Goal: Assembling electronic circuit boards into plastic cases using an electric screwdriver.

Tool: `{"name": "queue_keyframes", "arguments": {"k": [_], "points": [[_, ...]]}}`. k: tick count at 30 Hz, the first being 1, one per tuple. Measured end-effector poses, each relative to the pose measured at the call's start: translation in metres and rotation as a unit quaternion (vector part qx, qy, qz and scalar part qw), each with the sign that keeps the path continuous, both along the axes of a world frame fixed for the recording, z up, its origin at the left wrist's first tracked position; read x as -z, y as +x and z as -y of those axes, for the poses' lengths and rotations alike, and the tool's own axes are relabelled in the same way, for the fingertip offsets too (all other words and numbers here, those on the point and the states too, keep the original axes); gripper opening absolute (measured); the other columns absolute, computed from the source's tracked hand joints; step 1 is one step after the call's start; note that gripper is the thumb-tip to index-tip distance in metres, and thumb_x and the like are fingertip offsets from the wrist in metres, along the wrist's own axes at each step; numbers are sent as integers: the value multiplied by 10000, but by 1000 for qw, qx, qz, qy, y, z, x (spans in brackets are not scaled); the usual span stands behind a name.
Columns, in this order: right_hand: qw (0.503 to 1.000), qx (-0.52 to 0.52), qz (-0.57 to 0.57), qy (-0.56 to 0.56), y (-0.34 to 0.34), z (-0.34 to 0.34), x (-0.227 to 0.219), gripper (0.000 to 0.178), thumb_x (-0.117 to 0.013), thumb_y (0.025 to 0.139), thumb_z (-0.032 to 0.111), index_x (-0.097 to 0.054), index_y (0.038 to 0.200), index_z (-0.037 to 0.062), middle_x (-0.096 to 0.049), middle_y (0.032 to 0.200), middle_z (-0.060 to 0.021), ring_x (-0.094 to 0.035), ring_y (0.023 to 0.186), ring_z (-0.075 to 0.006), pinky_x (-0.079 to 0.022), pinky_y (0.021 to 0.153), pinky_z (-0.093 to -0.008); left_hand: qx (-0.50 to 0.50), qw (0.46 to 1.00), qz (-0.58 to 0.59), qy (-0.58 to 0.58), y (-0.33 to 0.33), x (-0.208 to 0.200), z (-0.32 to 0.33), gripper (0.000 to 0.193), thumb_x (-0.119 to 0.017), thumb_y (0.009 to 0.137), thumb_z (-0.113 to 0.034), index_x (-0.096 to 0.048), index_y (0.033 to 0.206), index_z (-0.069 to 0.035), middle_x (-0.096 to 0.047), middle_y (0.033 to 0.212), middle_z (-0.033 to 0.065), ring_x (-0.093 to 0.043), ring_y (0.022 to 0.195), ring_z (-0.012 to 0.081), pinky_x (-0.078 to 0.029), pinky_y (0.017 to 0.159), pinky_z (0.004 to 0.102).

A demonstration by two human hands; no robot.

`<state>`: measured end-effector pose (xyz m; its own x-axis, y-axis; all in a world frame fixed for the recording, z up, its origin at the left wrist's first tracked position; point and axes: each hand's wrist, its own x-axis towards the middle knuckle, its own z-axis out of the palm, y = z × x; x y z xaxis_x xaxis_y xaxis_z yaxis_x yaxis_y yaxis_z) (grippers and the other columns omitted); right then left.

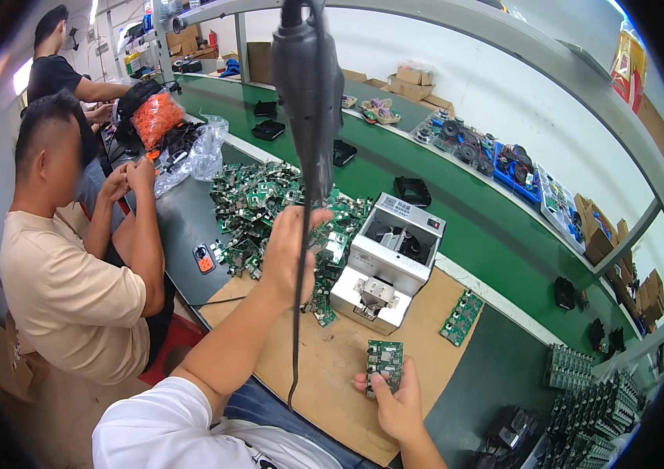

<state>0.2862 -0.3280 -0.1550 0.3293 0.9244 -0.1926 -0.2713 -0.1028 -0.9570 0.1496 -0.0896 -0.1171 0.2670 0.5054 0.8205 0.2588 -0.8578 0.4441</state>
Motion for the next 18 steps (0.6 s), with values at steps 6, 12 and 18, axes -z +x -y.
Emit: {"name": "queue_keyframes", "arguments": {"k": [6,12,18], "points": [[994,63,58,68,-7,-2,4,206,-531,901,-27,-425,1075,-1,-586,933,-97,-638,811,-168,-535,763,-298,148,972,117,139,10,6,55,640,-499,835,-608,-554,1090,-24,-535,1012,172,-529,902,351,-402,770,440],[962,75,240,108,-7,1,7,184,-644,838,20,-506,953,-22,-592,810,-69,-591,714,-112,-466,629,-234,244,948,-190,-72,32,15,102,374,-611,857,-404,-524,794,-46,-556,703,124,-594,677,324,-453,578,417],[938,62,335,67,-4,9,4,115,-689,807,64,-615,791,-23,-654,704,-76,-605,617,-128,-470,559,-254,334,940,-56,-30,33,23,89,295,-576,910,-259,-496,715,-52,-505,589,106,-555,550,310,-431,496,383]]}}
